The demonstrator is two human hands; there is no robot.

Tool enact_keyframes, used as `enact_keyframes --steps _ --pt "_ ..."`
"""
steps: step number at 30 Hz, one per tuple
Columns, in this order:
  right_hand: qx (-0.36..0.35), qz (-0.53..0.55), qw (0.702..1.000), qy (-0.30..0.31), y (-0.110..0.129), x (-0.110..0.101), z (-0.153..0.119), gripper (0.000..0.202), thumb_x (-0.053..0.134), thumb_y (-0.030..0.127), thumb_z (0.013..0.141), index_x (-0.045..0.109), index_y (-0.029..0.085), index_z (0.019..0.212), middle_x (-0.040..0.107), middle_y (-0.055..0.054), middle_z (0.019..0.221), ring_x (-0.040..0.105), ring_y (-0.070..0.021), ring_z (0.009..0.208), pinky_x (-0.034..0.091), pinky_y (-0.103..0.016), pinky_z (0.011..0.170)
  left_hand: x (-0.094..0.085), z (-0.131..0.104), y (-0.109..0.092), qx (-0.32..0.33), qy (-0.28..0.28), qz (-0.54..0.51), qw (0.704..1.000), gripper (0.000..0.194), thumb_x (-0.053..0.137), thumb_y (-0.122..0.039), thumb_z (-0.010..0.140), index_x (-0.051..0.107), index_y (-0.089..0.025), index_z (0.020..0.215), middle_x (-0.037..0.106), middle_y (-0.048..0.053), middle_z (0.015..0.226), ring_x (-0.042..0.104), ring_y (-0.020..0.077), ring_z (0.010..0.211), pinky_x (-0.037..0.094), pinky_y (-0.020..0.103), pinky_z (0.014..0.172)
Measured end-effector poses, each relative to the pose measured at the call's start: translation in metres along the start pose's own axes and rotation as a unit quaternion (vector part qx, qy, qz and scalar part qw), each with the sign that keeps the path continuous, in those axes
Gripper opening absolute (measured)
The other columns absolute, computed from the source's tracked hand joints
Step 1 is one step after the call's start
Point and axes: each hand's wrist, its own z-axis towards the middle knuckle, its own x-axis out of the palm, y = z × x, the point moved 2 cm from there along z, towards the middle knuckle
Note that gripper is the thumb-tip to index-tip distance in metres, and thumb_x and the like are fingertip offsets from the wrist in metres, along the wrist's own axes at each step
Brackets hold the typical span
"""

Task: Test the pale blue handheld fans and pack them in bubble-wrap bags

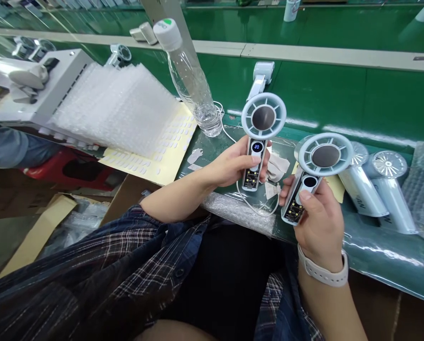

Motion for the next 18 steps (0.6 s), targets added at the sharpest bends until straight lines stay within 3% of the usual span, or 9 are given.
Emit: enact_keyframes --steps 2,7,11,18 --pt "-0.025 -0.016 0.999 -0.013 -0.002 -0.002 -0.001 0.030 0.082 0.036 0.072 0.072 0.017 0.093 0.070 -0.007 0.088 0.064 -0.0190 0.067 0.055 -0.030 0.053 0.001 -0.001 -0.002 -0.010 -0.029 0.005 1.000 0.067 0.088 -0.052 0.085 0.041 -0.019 0.118 0.059 0.000 0.095 0.067 0.0143 0.077 0.061 0.033 0.072" --pt "-0.037 -0.017 0.998 0.054 -0.003 -0.001 -0.002 0.031 0.081 0.039 0.077 0.072 0.018 0.098 0.071 -0.009 0.094 0.066 -0.0197 0.071 0.056 -0.031 0.056 0.003 0.001 -0.005 0.022 0.061 0.056 0.996 0.065 0.081 -0.058 0.092 0.039 -0.019 0.120 0.063 0.001 0.090 0.067 0.0165 0.078 0.059 0.035 0.076" --pt "-0.122 -0.031 0.991 0.041 -0.002 0.001 -0.001 0.025 0.077 0.035 0.084 0.070 0.018 0.101 0.070 -0.007 0.093 0.064 -0.0176 0.070 0.055 -0.030 0.061 -0.004 0.005 0.004 0.033 0.058 0.108 0.992 0.065 0.080 -0.059 0.093 0.038 -0.017 0.120 0.064 0.002 0.087 0.066 0.0164 0.079 0.058 0.034 0.077" --pt "-0.062 0.007 0.997 0.043 -0.007 -0.003 0.001 0.036 0.085 0.041 0.076 0.076 0.020 0.104 0.073 -0.007 0.101 0.068 -0.0202 0.076 0.059 -0.032 0.061 -0.002 0.003 0.007 0.031 0.057 0.075 0.995 0.062 0.082 -0.052 0.093 0.040 -0.017 0.123 0.064 0.003 0.097 0.066 0.0150 0.083 0.058 0.032 0.079"
